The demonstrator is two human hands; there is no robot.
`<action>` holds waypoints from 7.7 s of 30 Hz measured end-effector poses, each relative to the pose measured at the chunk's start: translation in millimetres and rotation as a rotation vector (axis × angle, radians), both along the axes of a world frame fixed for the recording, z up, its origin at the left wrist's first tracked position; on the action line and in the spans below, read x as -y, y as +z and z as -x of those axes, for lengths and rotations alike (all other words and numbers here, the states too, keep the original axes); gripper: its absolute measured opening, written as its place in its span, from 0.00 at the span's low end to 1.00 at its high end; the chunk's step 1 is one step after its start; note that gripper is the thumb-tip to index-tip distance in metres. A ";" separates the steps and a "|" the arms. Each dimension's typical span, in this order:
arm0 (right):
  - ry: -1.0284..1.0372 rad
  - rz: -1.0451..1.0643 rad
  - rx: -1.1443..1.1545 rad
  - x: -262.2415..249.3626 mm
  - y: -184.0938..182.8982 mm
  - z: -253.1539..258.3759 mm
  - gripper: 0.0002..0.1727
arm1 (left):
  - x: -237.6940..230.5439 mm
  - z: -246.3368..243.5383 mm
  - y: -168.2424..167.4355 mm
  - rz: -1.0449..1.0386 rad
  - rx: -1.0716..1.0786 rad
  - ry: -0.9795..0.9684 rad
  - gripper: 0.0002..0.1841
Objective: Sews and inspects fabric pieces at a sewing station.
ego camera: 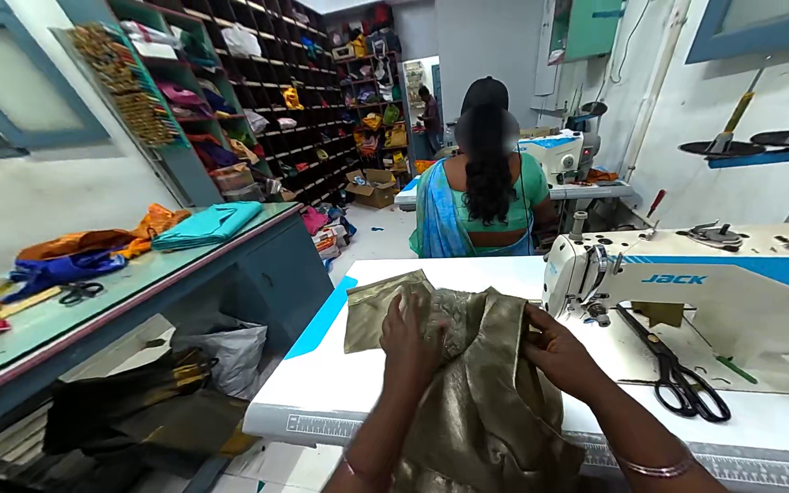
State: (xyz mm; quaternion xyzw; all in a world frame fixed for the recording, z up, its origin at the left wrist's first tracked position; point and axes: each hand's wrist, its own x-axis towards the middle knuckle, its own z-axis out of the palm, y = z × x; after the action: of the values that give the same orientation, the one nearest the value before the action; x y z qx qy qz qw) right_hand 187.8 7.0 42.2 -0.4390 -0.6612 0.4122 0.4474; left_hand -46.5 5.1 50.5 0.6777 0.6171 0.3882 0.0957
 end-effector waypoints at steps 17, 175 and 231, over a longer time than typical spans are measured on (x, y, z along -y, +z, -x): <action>0.076 -0.772 0.783 -7.2 53.3 -3.1 0.25 | 43.1 11.6 31.8 0.374 -0.107 -0.237 0.29; -0.392 0.630 -0.084 10.4 -82.0 -79.8 0.15 | -80.7 -137.6 -77.1 0.265 -0.542 -0.858 0.22; -0.420 0.627 -0.115 -5.4 -83.4 -74.3 0.12 | -81.6 -132.4 -77.9 0.205 -0.524 -0.814 0.25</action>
State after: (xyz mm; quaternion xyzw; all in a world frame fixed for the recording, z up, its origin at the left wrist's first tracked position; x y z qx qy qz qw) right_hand 262.1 12.4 -41.2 -0.6566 -0.3724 0.5177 0.4026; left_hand 85.9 86.7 -27.4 0.9257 0.3407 0.0731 0.1472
